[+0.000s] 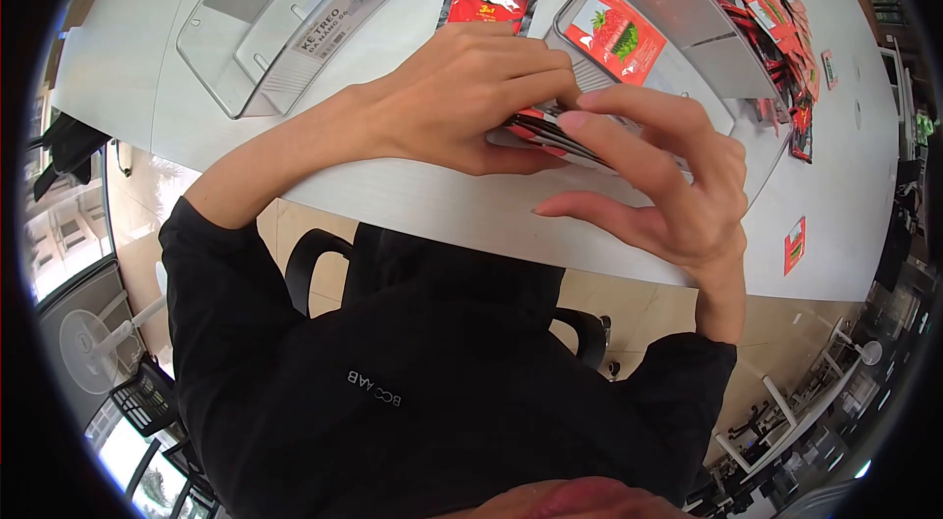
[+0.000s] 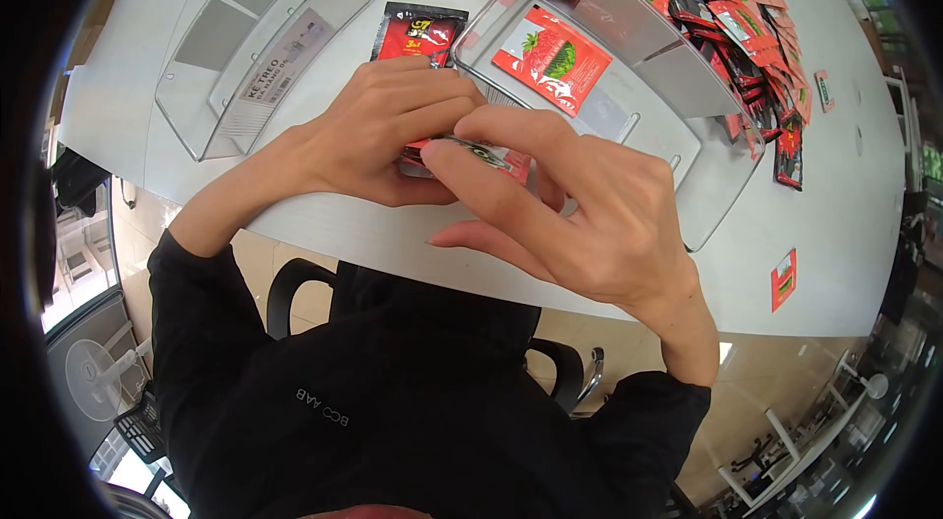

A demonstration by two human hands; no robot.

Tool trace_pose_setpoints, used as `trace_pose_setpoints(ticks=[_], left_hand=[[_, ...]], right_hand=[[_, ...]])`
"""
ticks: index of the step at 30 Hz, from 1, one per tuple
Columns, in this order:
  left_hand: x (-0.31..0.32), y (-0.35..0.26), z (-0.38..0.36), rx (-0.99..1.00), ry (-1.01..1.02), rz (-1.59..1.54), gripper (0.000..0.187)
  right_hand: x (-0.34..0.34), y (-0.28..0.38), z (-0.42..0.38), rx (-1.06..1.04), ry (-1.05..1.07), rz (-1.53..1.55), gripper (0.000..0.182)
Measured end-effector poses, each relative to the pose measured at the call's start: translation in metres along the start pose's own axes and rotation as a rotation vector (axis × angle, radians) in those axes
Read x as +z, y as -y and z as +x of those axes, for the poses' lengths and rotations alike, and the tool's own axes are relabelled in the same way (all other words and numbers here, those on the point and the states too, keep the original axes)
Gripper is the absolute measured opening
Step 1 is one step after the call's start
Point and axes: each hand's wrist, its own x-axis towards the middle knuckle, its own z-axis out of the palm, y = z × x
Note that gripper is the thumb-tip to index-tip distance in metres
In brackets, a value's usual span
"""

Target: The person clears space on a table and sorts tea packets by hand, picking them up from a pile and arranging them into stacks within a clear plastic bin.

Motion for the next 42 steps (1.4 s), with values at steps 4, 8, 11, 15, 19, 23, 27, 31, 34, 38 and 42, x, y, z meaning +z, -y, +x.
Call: trace_pose_setpoints(ticks=[4, 8, 11, 15, 19, 23, 27, 31, 34, 38, 42], left_hand=[[-0.009, -0.002, 0.002, 0.0, 0.089, -0.039, 0.045], [-0.009, -0.001, 0.002, 0.033, 0.094, -0.034, 0.047], [-0.003, -0.002, 0.002, 0.043, 0.129, 0.054, 0.048], [-0.004, 0.001, 0.001, 0.073, 0.129, 0.094, 0.048], [-0.007, 0.002, -0.002, 0.11, 0.134, 0.058, 0.045], [-0.007, 0.001, -0.007, 0.089, 0.065, -0.051, 0.041], [-0.006, -0.001, -0.002, 0.142, -0.182, -0.162, 0.036], [-0.008, 0.0, -0.004, 0.066, -0.274, -0.218, 0.037], [-0.009, 0.002, -0.005, 0.005, -0.317, -0.251, 0.037], [-0.011, 0.0, -0.011, -0.224, -0.341, -0.346, 0.035], [-0.013, -0.009, -0.01, -0.479, -0.372, -0.57, 0.032]], right_hand=[[-0.012, 0.001, 0.003, 0.038, 0.082, 0.04, 0.061], [-0.006, -0.011, 0.004, 0.007, 0.129, 0.023, 0.064], [-0.001, -0.01, -0.002, -0.022, 0.151, -0.039, 0.061], [-0.01, -0.004, 0.007, 0.027, 0.152, 0.127, 0.043], [-0.028, -0.023, 0.007, 0.013, -0.106, 0.131, 0.032], [-0.041, -0.038, 0.004, 0.386, 0.119, -0.135, 0.031], [-0.032, -0.054, -0.009, 0.434, 0.383, -0.115, 0.056], [-0.031, -0.048, -0.009, 0.427, 0.391, -0.205, 0.051], [-0.034, -0.047, -0.003, 0.431, 0.433, -0.367, 0.035], [-0.037, -0.05, -0.002, 0.415, 0.16, -0.292, 0.019], [-0.04, -0.045, 0.004, 0.526, -0.133, 0.243, 0.019]])
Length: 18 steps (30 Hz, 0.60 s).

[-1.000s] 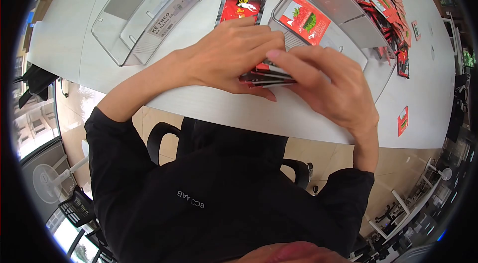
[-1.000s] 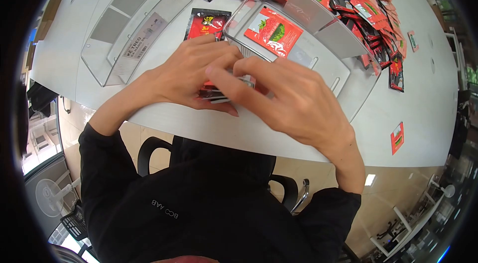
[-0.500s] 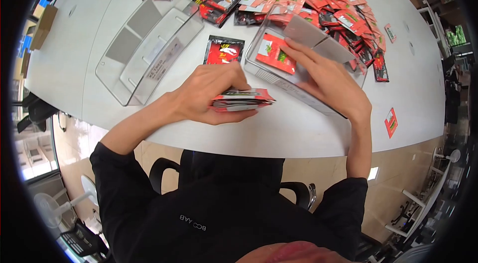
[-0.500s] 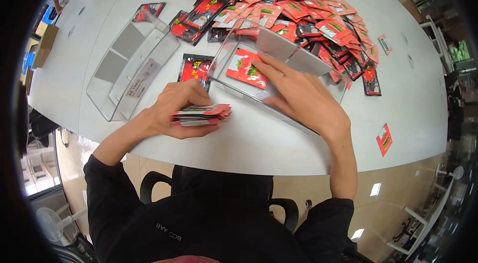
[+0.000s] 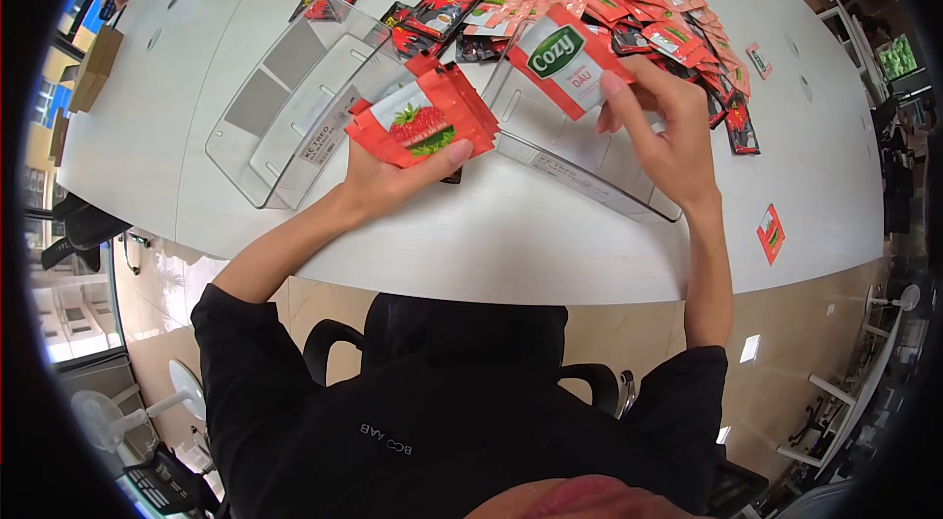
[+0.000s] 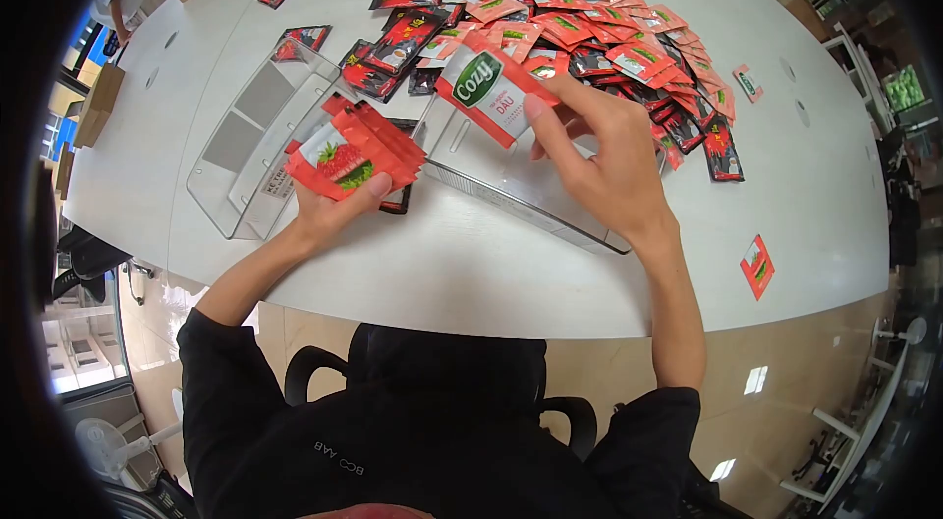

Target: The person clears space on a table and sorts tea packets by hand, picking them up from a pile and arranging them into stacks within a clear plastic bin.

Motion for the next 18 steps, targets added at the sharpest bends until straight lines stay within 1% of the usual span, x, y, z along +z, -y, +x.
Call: trace_pose_setpoints(ticks=[1, 2, 3, 4, 5, 7, 9, 10, 11, 12, 13, 14, 15, 16, 17, 18], left_hand=[[-0.001, -0.001, -0.001, -0.099, -0.005, -0.05, 0.031], [0.001, 0.004, 0.0, -0.035, -0.038, -0.099, 0.029], [0.003, 0.003, 0.001, -0.035, -0.049, -0.097, 0.029], [0.003, 0.003, 0.001, -0.041, -0.046, -0.142, 0.029], [0.003, 0.003, 0.002, -0.047, -0.043, -0.188, 0.03], [0.002, 0.003, 0.001, -0.065, -0.047, -0.125, 0.033], [0.005, 0.007, 0.004, 0.224, -0.105, 0.037, 0.036], [0.003, 0.01, 0.01, 0.421, -0.123, 0.101, 0.039], [0.001, 0.01, 0.011, 0.407, -0.132, 0.099, 0.039], [-0.001, 0.008, 0.011, 0.55, -0.08, 0.193, 0.042], [-0.004, 0.005, 0.012, 0.693, -0.025, 0.289, 0.045], [-0.002, 0.001, 0.013, 0.756, -0.066, 0.319, 0.045], [-0.004, 0.002, 0.013, 0.743, -0.07, 0.316, 0.045], [-0.006, 0.005, 0.014, 0.815, -0.077, 0.366, 0.044], [-0.008, 0.006, 0.014, 0.888, -0.084, 0.416, 0.044], [-0.008, 0.005, 0.014, 0.917, -0.089, 0.424, 0.039]], right_hand=[[0.001, 0.0, 0.0, -0.008, 0.003, 0.001, 0.019], [0.004, 0.0, -0.001, 0.011, -0.006, 0.222, 0.02], [0.006, 0.0, -0.001, 0.034, -0.013, 0.444, 0.021], [0.006, 0.001, -0.001, 0.022, 0.023, 0.531, 0.022], [0.006, 0.002, -0.001, 0.02, 0.036, 0.535, 0.022], [0.007, 0.009, -0.001, 0.02, 0.005, 0.57, 0.02], [0.01, 0.018, -0.002, 0.043, 0.013, 0.549, 0.017], [0.013, 0.023, -0.003, 0.011, -0.009, 0.497, 0.015], [0.017, 0.027, -0.006, -0.016, -0.028, 0.445, 0.013], [0.021, 0.034, -0.01, -0.001, -0.062, 0.434, 0.016], [0.025, 0.039, -0.013, 0.007, -0.052, 0.437, 0.016], [0.029, 0.043, -0.017, -0.035, -0.084, 0.325, 0.018], [0.032, 0.045, -0.019, -0.08, -0.114, 0.213, 0.021], [0.034, 0.044, -0.021, -0.13, -0.149, 0.102, 0.027], [0.035, 0.044, -0.023, -0.122, -0.138, 0.104, 0.027], [0.035, 0.044, -0.024, -0.168, -0.119, -0.027, 0.029]])
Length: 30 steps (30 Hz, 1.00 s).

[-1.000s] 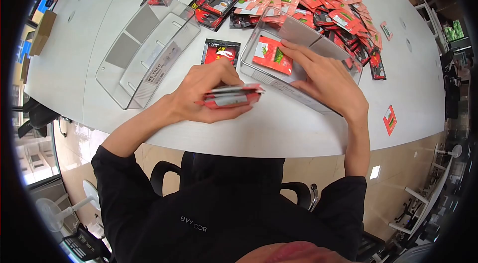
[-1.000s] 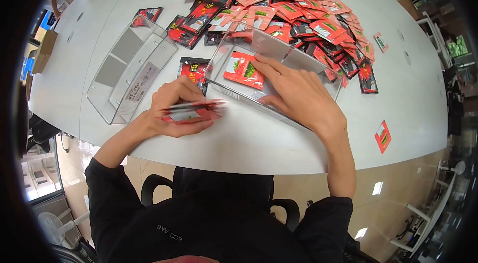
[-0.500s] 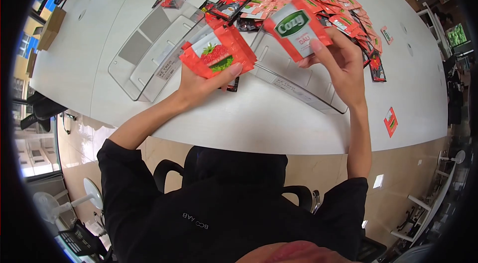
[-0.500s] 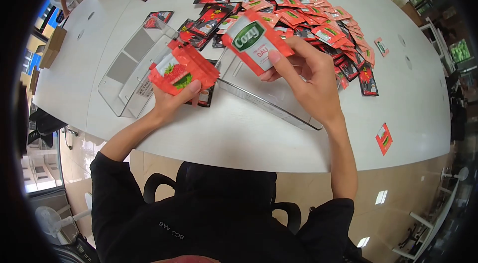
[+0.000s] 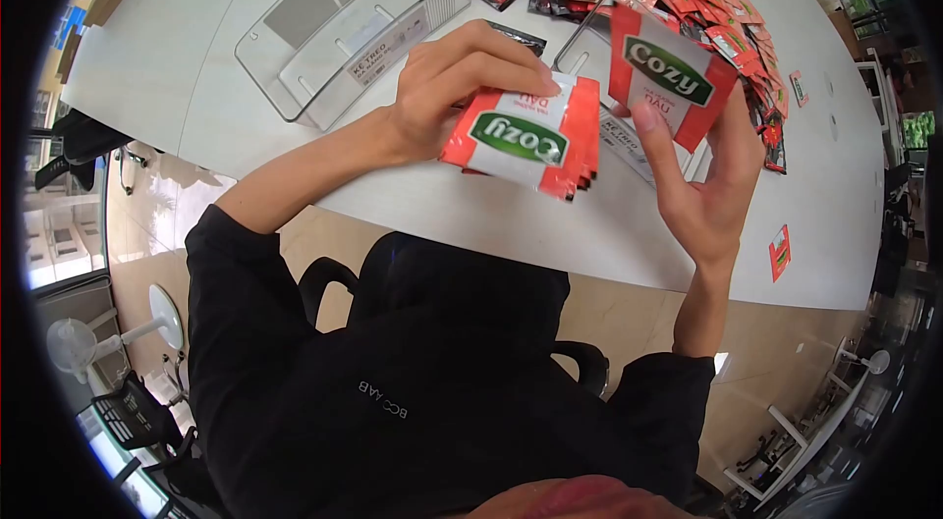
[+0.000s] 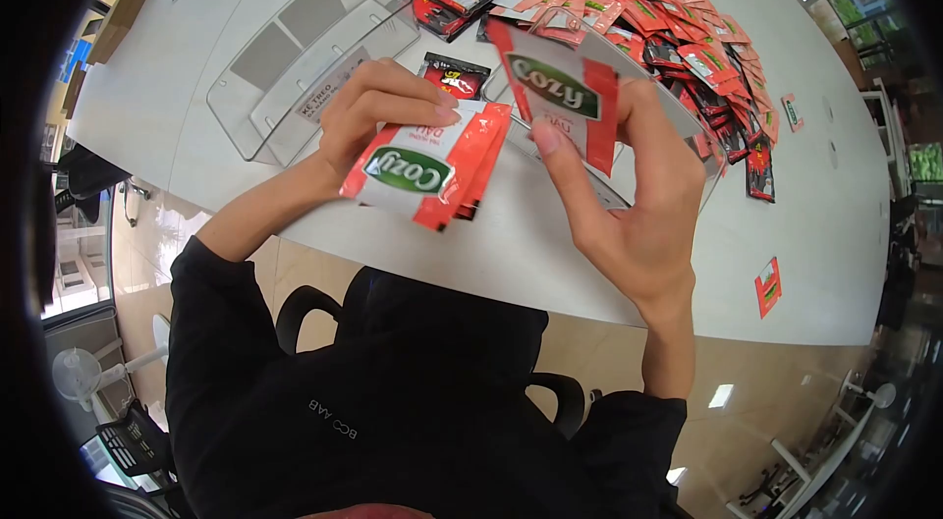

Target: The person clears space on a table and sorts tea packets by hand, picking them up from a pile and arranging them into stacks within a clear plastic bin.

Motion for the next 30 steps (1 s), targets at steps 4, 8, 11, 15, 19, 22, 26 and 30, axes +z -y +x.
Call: trace_pose_setpoints(ticks=[4, 8, 11, 15, 19, 22, 26, 30], left_hand=[[-0.001, -0.002, 0.001, 0.036, 0.033, 0.026, 0.033], [0.0, -0.003, 0.002, -0.143, 0.035, -0.077, 0.038], [0.006, -0.001, 0.003, -0.251, 0.042, -0.141, 0.039], [0.005, -0.007, -0.006, -0.635, 0.141, -0.265, 0.04], [0.007, -0.012, -0.002, -0.735, 0.101, -0.329, 0.043], [0.01, -0.01, -0.006, -0.693, 0.086, -0.324, 0.044], [0.007, -0.008, -0.006, -0.69, 0.111, -0.236, 0.046], [0.006, -0.002, -0.003, -0.416, 0.095, -0.227, 0.047]], right_hand=[[0.007, -0.001, 0.004, -0.106, -0.004, -0.123, 0.035], [0.004, -0.006, 0.022, 0.02, 0.02, 0.023, 0.036], [0.002, -0.022, 0.028, -0.009, -0.021, 0.078, 0.031], [0.011, -0.032, 0.018, -0.097, -0.11, -0.051, 0.021], [0.013, -0.033, 0.01, -0.058, -0.135, -0.05, 0.016], [-0.001, -0.028, 0.011, -0.188, -0.074, -0.348, 0.016], [0.002, -0.028, 0.001, 0.024, -0.237, 0.036, 0.018], [0.006, -0.025, 0.003, 0.085, -0.281, 0.155, 0.032]])
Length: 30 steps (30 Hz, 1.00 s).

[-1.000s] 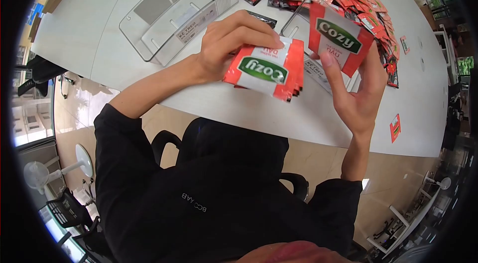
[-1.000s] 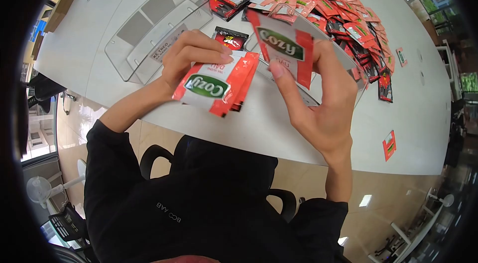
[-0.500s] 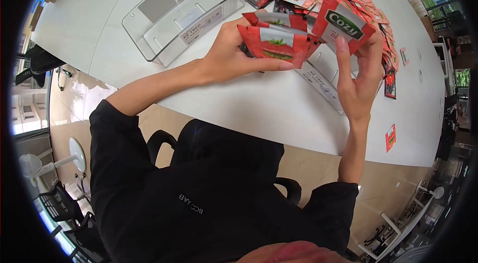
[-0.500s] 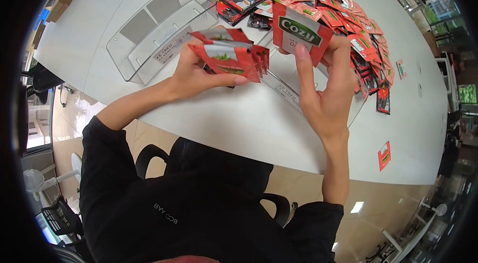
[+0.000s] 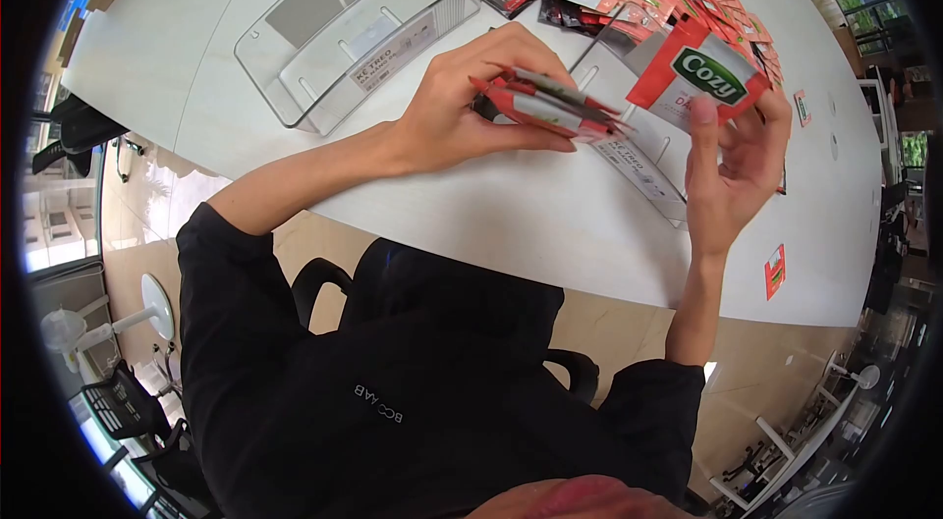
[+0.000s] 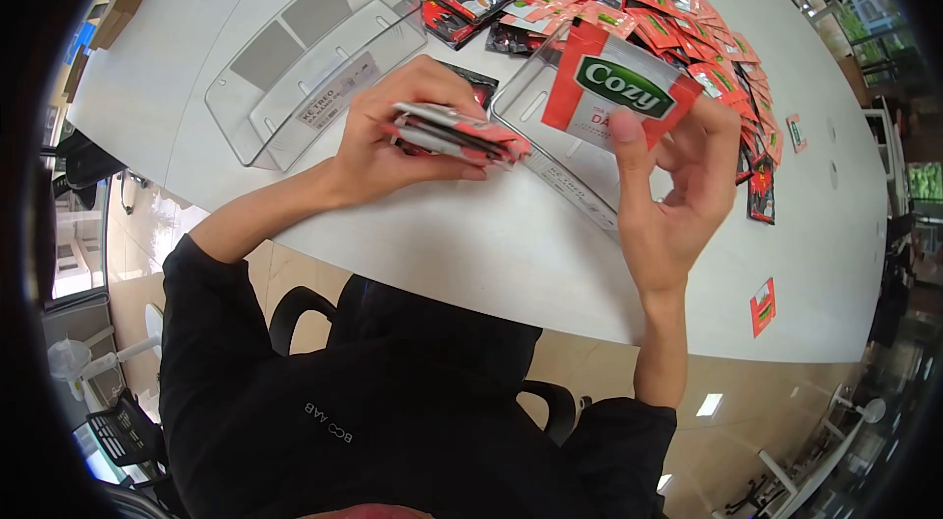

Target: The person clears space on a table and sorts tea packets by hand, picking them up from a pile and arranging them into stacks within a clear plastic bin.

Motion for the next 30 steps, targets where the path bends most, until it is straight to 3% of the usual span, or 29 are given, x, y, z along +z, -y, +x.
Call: trace_pose_setpoints(ticks=[5, 7, 9, 11, 13, 14, 15, 17, 18, 19, 20, 24, 26, 27, 29, 30], left_hand=[[0.0, -0.006, 0.001, 0.138, 0.047, -0.019, 0.041], [0.002, -0.008, 0.002, 0.151, 0.085, -0.058, 0.034], [0.003, -0.014, 0.0, 0.044, 0.254, -0.214, 0.043], [0.006, -0.011, -0.005, 0.067, 0.292, -0.199, 0.046], [0.008, -0.009, -0.012, 0.037, 0.31, -0.03, 0.037], [0.009, -0.008, -0.016, -0.032, 0.334, -0.04, 0.051], [0.014, -0.003, -0.02, -0.032, 0.336, -0.04, 0.051], [0.025, 0.006, -0.025, -0.09, 0.135, -0.433, 0.064], [0.025, 0.009, -0.026, -0.078, 0.149, -0.424, 0.077], [0.024, 0.007, -0.023, -0.076, 0.15, -0.424, 0.077], [0.02, 0.002, -0.02, -0.098, 0.163, -0.333, 0.073], [0.008, -0.009, -0.006, -0.037, 0.245, -0.071, 0.055], [0.006, -0.01, -0.004, -0.028, 0.224, -0.074, 0.05], [0.005, -0.009, -0.003, -0.021, 0.202, -0.075, 0.045], [0.002, -0.006, -0.001, 0.012, 0.235, -0.112, 0.046], [0.001, -0.004, -0.001, 0.044, 0.266, -0.149, 0.047]], right_hand=[[-0.014, -0.007, 0.001, 0.179, 0.159, 0.241, 0.03], [-0.013, -0.012, 0.003, 0.078, 0.382, 0.211, 0.02], [0.001, -0.006, 0.0, -0.003, 0.417, 0.234, 0.017], [0.01, 0.003, -0.002, -0.09, 0.555, 0.036, 0.018], [0.021, 0.013, -0.007, -0.16, 0.496, -0.04, 0.019], [0.025, 0.016, -0.009, -0.232, 0.439, -0.116, 0.021], [0.026, 0.015, -0.011, -0.231, 0.437, -0.116, 0.021], [0.028, 0.01, -0.016, -0.096, 0.275, 0.123, 0.02], [0.025, 0.009, -0.014, -0.096, 0.274, 0.121, 0.02], [0.02, 0.007, -0.01, -0.191, 0.385, 0.025, 0.021], [0.016, 0.005, -0.006, -0.287, 0.495, -0.073, 0.023], [0.003, 0.002, 0.003, -0.27, 0.563, -0.013, 0.025], [-0.001, 0.001, 0.009, -0.371, 0.623, 0.051, 0.035], [-0.003, 0.001, 0.011, -0.369, 0.621, 0.05, 0.035], [-0.007, 0.001, 0.011, -0.288, 0.667, 0.219, 0.057], [-0.008, 0.004, 0.01, -0.284, 0.666, 0.22, 0.057]])
